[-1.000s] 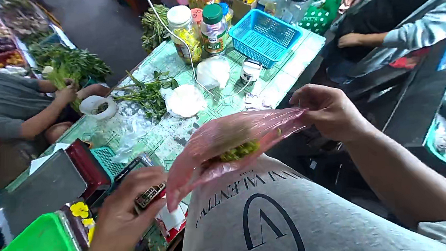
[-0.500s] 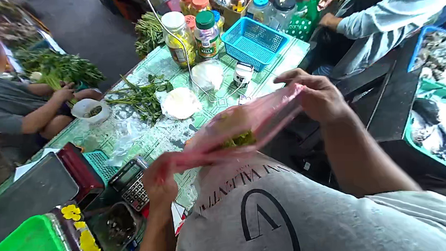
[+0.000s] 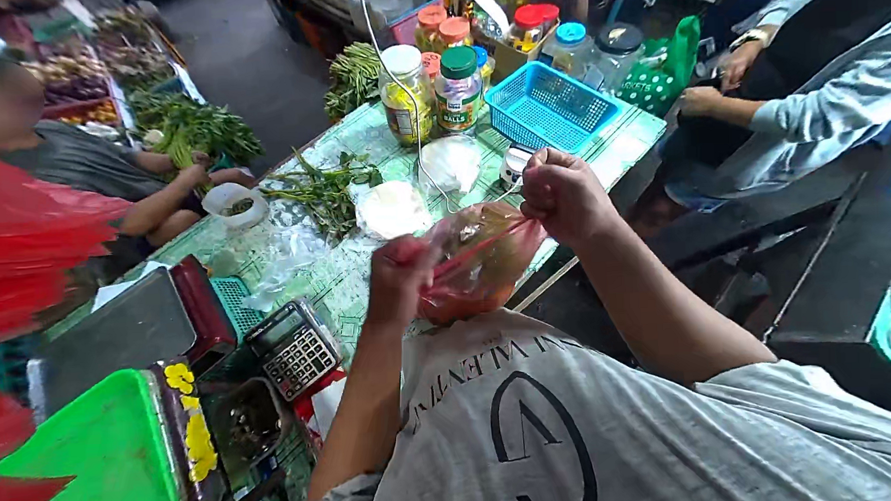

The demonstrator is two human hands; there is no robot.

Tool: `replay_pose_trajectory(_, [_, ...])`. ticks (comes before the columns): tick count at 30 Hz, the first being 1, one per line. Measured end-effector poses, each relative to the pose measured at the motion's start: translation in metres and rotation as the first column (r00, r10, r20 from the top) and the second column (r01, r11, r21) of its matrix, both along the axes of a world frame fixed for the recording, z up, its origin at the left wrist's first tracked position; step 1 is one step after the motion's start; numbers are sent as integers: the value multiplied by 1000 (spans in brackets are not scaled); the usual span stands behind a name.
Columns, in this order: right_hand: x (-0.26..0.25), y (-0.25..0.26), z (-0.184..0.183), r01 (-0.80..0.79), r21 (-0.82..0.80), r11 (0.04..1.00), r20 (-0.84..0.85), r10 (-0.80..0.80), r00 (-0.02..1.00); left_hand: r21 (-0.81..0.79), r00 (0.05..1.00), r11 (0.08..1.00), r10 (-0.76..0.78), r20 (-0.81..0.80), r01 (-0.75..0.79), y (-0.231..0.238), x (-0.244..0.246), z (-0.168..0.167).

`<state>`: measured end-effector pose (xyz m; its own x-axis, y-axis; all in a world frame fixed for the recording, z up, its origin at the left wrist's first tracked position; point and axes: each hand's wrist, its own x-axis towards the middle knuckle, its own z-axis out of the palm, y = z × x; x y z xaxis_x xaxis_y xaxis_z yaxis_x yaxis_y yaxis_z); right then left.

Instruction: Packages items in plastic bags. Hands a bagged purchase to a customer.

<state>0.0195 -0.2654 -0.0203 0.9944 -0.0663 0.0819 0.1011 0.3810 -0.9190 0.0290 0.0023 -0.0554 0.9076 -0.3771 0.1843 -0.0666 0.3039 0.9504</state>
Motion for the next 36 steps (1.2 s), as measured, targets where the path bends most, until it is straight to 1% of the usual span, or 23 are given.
replay_pose_trajectory(1, [-4, 5, -3, 0, -58, 998, 14, 1, 1000, 111, 1000, 994, 2, 26, -5, -1, -9, -2])
replay_pose_trajectory(2, [-8, 10, -9, -30, -109, 994, 15, 32, 999, 135, 1000, 991, -13, 12, 11, 2, -15, -6])
replay_pose_trajectory(4, [-16, 20, -18, -120, -191, 974, -12, 120, 993, 74, 998, 995, -66, -17, 67, 14, -20, -17])
replay_pose_trajectory(6, [-24, 28, -19, -180, -287, 941, -25, 180, 983, 29, 994, 994, -109, 27, 109, 28, -23, -25])
replay_pose_trajectory(8, [-32, 36, -10, -214, -417, 883, -32, 221, 975, 22, 987, 989, -149, 67, 148, 40, -22, -30])
replay_pose_trajectory(10, [-33, 43, 0, -265, -522, 811, -25, 296, 955, 11, 985, 986, -167, 48, 166, 46, -20, -33])
replay_pose_trajectory(12, [-31, 51, 0, -273, -603, 750, 14, 352, 936, 42, 991, 992, -120, 55, 118, 43, -17, -35])
replay_pose_trajectory(14, [-30, 61, -4, -252, -650, 717, 36, 360, 932, 98, 991, 995, -5, 131, -8, 33, -11, -36])
replay_pose_trajectory(15, [-29, 67, -5, -246, -659, 711, 34, 354, 934, 99, 988, 991, 75, 134, -89, 27, -9, -36])
replay_pose_trajectory(17, [-30, 76, -8, -245, -657, 713, 4, 329, 944, 93, 972, 968, 229, 44, -232, 15, -9, -32])
replay_pose_trajectory(19, [-28, 81, -10, -262, -627, 734, -35, 310, 950, 140, 960, 951, 279, -14, -275, 8, -10, -26])
replay_pose_trajectory(20, [-26, 82, -11, -270, -609, 746, -59, 296, 953, 163, 959, 946, 285, -2, -280, 7, -11, -25])
replay_pose_trajectory(22, [-24, 82, -12, -270, -595, 757, -88, 272, 958, 194, 974, 956, 206, 90, -220, 10, -15, -25])
replay_pose_trajectory(24, [-23, 80, -13, -265, -605, 751, -89, 267, 960, 190, 974, 971, 110, 196, -148, 16, -17, -28])
replay_pose_trajectory(26, [-23, 79, -15, -264, -628, 732, -87, 271, 959, 260, 954, 952, 81, 287, -159, 19, -19, -27])
replay_pose_trajectory(28, [-23, 78, -16, -276, -639, 718, -75, 298, 951, 293, 925, 930, 106, 365, -222, 17, -21, -25])
replay_pose_trajectory(30, [-23, 77, -13, -300, -648, 700, -75, 333, 940, 309, 913, 920, 108, 392, -242, 18, -22, -22])
replay_pose_trajectory(33, [-22, 75, -7, -326, -634, 701, -106, 339, 935, 339, 897, 917, 44, 440, -211, 22, -19, -15])
replay_pose_trajectory(36, [-22, 73, -7, -274, -624, 732, -68, 298, 952, 351, 888, 913, 25, 459, -207, 21, -17, -12])
